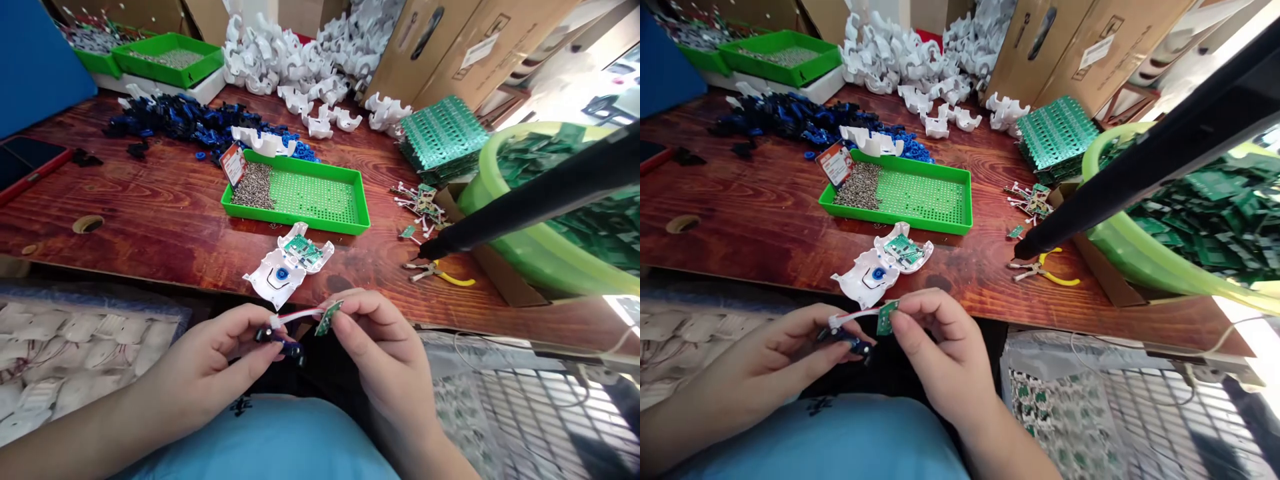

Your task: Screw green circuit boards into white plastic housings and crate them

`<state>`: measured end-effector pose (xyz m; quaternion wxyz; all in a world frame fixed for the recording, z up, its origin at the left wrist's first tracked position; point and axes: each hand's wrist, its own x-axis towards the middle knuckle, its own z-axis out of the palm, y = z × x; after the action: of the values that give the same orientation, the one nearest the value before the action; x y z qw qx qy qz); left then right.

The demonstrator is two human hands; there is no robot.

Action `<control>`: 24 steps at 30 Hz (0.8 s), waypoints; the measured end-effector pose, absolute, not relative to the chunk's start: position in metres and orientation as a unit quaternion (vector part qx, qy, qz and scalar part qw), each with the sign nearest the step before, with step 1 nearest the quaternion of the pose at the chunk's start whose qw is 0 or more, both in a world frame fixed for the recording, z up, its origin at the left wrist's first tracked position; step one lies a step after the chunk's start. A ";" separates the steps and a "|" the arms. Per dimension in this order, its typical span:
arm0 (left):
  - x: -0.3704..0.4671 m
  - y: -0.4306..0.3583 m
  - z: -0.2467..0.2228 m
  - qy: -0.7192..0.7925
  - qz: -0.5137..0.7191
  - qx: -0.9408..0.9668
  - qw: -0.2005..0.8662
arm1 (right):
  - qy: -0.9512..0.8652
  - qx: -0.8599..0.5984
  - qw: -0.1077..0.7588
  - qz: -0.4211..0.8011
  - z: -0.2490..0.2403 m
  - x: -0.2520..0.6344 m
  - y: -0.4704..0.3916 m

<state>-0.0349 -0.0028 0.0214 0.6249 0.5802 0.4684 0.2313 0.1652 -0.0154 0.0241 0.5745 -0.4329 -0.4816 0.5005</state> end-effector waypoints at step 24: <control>-0.024 -0.005 0.028 0.473 0.133 0.612 0.620 | -0.687 -0.450 0.314 0.476 0.027 0.177 -0.014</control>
<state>-0.0239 -0.0053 0.0283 0.6198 0.6120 0.4730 0.1327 0.1766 -0.0136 0.0269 0.3138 -0.4500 -0.6873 0.4760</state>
